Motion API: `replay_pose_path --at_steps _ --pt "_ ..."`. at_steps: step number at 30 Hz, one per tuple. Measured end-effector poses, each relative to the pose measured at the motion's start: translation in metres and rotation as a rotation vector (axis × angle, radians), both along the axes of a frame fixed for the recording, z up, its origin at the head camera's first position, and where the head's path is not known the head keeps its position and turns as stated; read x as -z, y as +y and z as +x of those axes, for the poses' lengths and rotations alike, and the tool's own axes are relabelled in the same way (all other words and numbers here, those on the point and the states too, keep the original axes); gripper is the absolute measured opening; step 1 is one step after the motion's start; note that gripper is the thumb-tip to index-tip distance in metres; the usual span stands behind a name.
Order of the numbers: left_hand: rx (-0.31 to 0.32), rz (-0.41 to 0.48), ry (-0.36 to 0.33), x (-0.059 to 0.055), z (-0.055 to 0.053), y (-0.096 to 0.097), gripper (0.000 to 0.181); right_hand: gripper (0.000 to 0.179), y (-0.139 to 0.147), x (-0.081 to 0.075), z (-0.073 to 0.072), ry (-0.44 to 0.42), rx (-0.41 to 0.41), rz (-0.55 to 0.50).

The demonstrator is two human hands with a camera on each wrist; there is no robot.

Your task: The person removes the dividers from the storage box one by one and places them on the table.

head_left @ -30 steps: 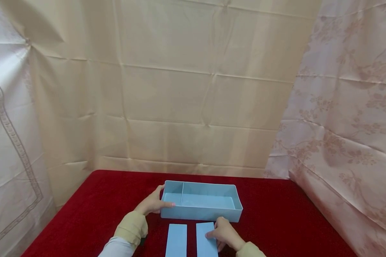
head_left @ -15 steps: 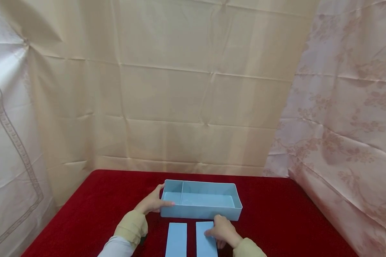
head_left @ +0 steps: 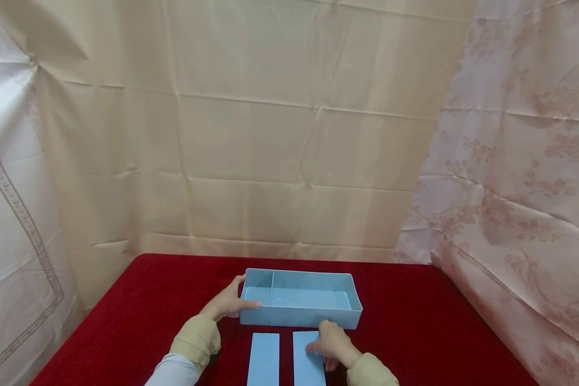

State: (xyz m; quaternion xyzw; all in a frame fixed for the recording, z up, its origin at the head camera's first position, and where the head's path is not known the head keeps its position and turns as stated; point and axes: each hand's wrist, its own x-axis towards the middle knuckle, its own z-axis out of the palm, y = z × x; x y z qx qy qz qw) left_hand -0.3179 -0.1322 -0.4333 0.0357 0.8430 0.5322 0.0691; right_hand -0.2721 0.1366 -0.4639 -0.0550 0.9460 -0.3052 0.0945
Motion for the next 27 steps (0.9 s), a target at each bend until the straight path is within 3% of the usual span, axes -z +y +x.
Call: replay_pose_path --at_steps 10,27 --pt "0.011 0.021 0.003 0.002 0.001 -0.001 0.091 0.033 0.001 0.001 -0.002 -0.036 0.002 0.012" --pt "0.012 0.014 0.003 0.002 0.0 -0.001 0.091 0.032 -0.004 -0.009 -0.003 -0.015 -0.015 0.091"
